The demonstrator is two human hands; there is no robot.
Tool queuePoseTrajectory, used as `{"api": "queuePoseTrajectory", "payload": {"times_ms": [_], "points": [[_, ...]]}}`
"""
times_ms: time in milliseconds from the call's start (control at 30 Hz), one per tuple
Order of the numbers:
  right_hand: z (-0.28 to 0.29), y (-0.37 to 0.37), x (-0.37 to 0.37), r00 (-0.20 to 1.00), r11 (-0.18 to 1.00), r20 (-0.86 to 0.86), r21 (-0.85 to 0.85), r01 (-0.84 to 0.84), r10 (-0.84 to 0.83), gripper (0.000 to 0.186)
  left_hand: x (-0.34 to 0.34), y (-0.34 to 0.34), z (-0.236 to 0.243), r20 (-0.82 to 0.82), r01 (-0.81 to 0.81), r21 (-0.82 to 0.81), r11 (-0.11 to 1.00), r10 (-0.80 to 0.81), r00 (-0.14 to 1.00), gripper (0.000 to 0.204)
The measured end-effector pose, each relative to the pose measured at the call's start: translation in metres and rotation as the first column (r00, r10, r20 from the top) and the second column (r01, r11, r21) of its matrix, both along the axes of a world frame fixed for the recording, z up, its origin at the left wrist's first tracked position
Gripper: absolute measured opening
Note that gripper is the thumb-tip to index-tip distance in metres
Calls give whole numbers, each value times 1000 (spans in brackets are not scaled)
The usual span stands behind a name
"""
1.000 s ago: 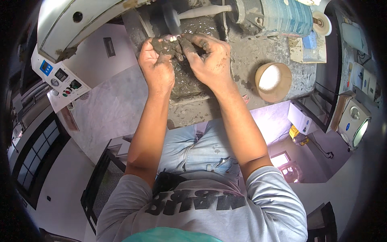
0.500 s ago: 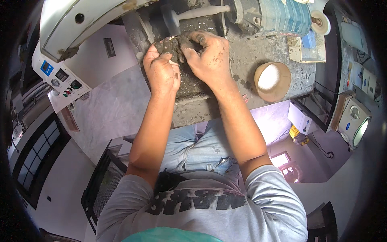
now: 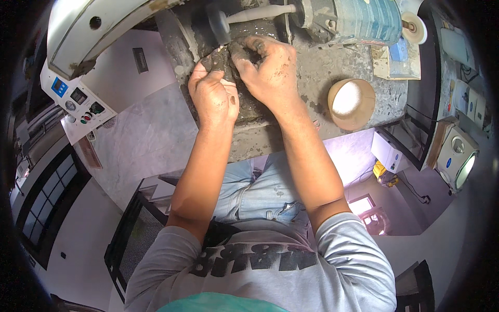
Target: The person holds a dental prosthesis with both hands and presses it against a rotating polishing wheel inside a splash guard while water flows over the surface.
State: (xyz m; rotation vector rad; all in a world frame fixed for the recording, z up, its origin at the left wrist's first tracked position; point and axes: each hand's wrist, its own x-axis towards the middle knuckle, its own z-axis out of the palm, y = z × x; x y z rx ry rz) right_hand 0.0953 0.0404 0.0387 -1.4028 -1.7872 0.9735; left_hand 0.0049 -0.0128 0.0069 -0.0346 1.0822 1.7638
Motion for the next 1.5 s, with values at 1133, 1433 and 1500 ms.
{"api": "queuePoseTrajectory", "payload": {"times_ms": [1133, 1433, 1500], "points": [[-11, -7, -4, 990, 996, -119, -57, 72, -79, 21, -17, 3, -17, -45, 102, 124, 987, -97, 994, 36], [-9, -1, -1, 994, 998, -94, -42, 45, -49, 22, -1, -2, -10, 59, 26, 67, 997, -30, 998, 35], [-5, 0, -2, 996, 999, -73, -35, 39, -42, 22, 3, -2, -10, 100, 3, 63, 998, -9, 995, 36]]}}
